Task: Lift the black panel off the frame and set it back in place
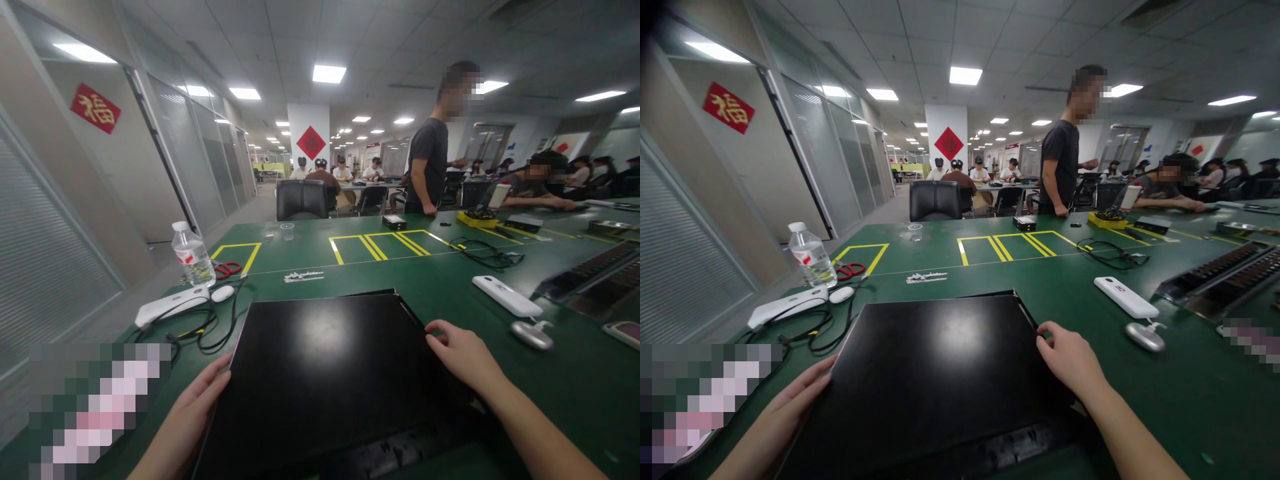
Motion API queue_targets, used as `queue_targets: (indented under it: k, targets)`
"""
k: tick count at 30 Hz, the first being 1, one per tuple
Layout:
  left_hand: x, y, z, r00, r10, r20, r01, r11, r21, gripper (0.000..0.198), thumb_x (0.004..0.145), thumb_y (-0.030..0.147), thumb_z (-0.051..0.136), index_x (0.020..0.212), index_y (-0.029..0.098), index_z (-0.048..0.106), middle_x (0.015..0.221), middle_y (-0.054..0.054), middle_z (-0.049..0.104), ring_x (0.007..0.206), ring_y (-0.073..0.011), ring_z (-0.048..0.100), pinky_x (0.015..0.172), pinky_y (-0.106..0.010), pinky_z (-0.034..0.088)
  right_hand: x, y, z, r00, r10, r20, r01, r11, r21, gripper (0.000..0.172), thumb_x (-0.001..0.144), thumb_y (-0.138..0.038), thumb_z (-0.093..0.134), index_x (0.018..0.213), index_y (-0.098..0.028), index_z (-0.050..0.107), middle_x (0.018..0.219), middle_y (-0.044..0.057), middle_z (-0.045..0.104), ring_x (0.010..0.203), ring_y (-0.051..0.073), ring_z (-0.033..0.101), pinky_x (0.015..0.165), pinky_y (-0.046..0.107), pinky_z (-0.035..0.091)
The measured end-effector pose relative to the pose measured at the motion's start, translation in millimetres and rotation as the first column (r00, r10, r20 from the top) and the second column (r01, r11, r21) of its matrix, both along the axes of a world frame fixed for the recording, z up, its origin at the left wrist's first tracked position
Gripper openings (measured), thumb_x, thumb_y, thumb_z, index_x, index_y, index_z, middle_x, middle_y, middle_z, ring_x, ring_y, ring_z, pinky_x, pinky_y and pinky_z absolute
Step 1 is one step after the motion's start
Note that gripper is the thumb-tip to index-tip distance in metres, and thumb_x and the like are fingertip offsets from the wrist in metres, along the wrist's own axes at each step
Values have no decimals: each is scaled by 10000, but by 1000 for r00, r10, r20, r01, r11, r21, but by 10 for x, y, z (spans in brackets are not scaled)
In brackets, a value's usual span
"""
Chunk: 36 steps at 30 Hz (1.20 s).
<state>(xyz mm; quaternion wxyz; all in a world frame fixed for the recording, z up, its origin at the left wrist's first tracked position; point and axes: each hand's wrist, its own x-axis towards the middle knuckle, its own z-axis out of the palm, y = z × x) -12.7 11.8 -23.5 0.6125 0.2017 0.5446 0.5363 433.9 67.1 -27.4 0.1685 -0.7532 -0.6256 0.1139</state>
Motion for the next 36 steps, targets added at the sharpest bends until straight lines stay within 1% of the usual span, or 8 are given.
queue_targets:
  k: [5, 9, 13, 20, 23, 27, 33, 36]
  targets:
    - [10, 3, 25, 1000, 15, -14, -15, 1000, -15, 729, 733, 272, 787, 1417, 275, 536, 939, -56, 836, 840, -325, 789, 722, -391, 607, -7, -2, 5, 1000, 2, 8, -2, 1000, 5, 292, 874, -369, 466, 1012, -266, 701, 844, 17, 774, 788, 229, 710, 665, 311, 440]
    - [13, -12, 48, 1000, 12, 2, -12, 1000, -21, 663, 778, 256, 748, 1406, 271, 536, 942, -61, 835, 830, -321, 790, 722, -393, 610, -27, -8, 14, 1000, -8, 28, 8, 1000, 4, 285, 876, -362, 468, 1011, -270, 702, 837, 13, 771, 798, 223, 712, 662, 299, 437]
    - [-9, -20, 5, 1000, -13, 7, 13, 1000, 3, 706, 770, 283, 778, 1426, 292, 517, 969, -58, 831, 868, -328, 787, 764, -416, 608, -31, -12, 17, 1000, 1, 31, -1, 1000, -2, 304, 884, -362, 453, 1031, -259, 698, 857, 18, 774, 810, 227, 710, 676, 306, 435]
    - [-58, 1, -84, 998, -48, -35, 49, 999, 18, 817, 712, 386, 839, 1451, 318, 498, 974, -52, 833, 887, -350, 781, 756, -435, 611, -21, -12, 7, 1000, 6, 21, -6, 1000, 17, 296, 872, -362, 462, 1014, -261, 702, 835, 17, 774, 777, 224, 707, 661, 309, 434]
    - [-56, -1, -72, 998, -62, -19, 63, 998, 28, 840, 712, 375, 844, 1465, 318, 477, 979, -50, 832, 885, -344, 782, 777, -433, 607, -22, -16, 12, 1000, 7, 14, -8, 1000, 18, 299, 871, -365, 460, 1009, -263, 706, 834, 15, 772, 769, 222, 705, 659, 308, 436]
    - [-43, -9, -39, 999, -49, -24, 49, 998, 32, 849, 702, 362, 848, 1467, 307, 482, 989, -55, 830, 898, -345, 781, 786, -434, 605, -20, -19, 14, 1000, 7, 8, -7, 999, 34, 293, 863, -365, 475, 997, -266, 716, 809, 15, 766, 748, 215, 704, 640, 299, 438]
    - [-38, -6, -22, 997, -57, -52, 60, 997, 42, 903, 669, 373, 876, 1474, 301, 474, 983, -56, 831, 870, -335, 785, 730, -393, 608, -33, -21, 21, 1000, 7, 30, -8, 1000, 23, 295, 868, -354, 467, 1006, -262, 711, 836, 18, 773, 781, 225, 708, 660, 306, 435]
    - [-40, -6, -16, 995, -60, -77, 65, 996, 57, 896, 650, 394, 888, 1454, 291, 507, 1019, -61, 829, 892, -332, 780, 758, -390, 606, -36, -19, 16, 999, 4, 33, -5, 1000, 19, 297, 872, -361, 462, 1009, -263, 708, 841, 18, 773, 782, 228, 708, 665, 310, 435]
